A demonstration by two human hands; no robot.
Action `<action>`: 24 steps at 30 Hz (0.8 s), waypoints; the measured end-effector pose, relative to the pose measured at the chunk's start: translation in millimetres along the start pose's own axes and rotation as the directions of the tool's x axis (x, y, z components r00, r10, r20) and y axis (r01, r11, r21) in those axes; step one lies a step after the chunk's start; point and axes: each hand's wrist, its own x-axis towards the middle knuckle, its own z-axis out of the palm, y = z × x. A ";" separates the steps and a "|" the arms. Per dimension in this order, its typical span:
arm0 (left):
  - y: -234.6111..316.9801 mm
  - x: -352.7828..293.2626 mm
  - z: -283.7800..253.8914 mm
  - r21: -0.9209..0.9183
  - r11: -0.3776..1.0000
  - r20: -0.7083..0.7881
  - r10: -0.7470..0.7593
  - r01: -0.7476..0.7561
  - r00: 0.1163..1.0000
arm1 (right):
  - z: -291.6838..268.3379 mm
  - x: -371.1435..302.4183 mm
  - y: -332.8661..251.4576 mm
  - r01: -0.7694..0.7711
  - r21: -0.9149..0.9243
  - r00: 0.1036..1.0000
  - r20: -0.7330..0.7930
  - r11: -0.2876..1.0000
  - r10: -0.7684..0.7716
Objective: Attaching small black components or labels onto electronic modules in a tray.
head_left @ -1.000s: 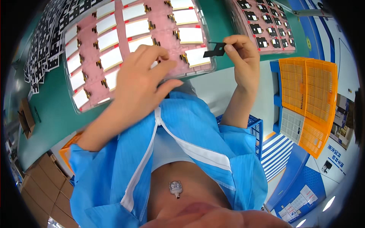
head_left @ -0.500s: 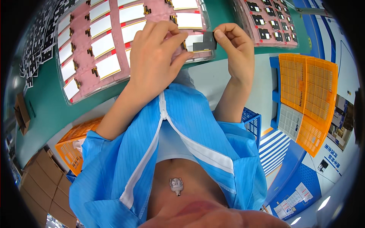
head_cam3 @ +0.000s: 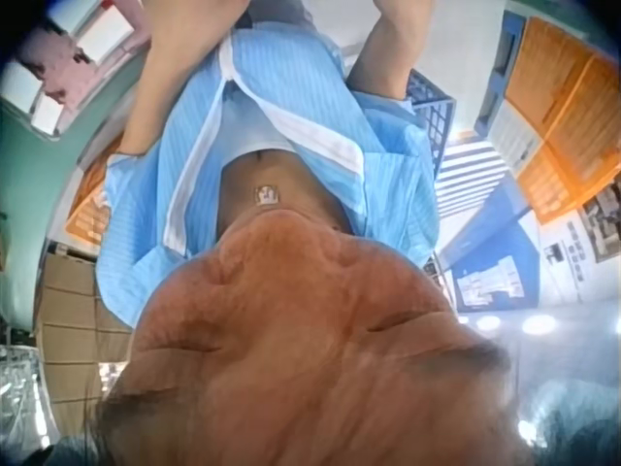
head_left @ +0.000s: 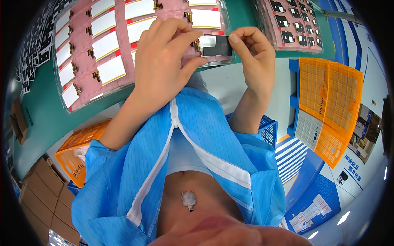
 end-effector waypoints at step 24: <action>-1.5 0.7 3.7 -0.033 0.999 -0.039 0.026 -0.027 0.999 | 2.1 0.0 0.7 -0.002 -0.052 1.000 -0.006 0.999 0.001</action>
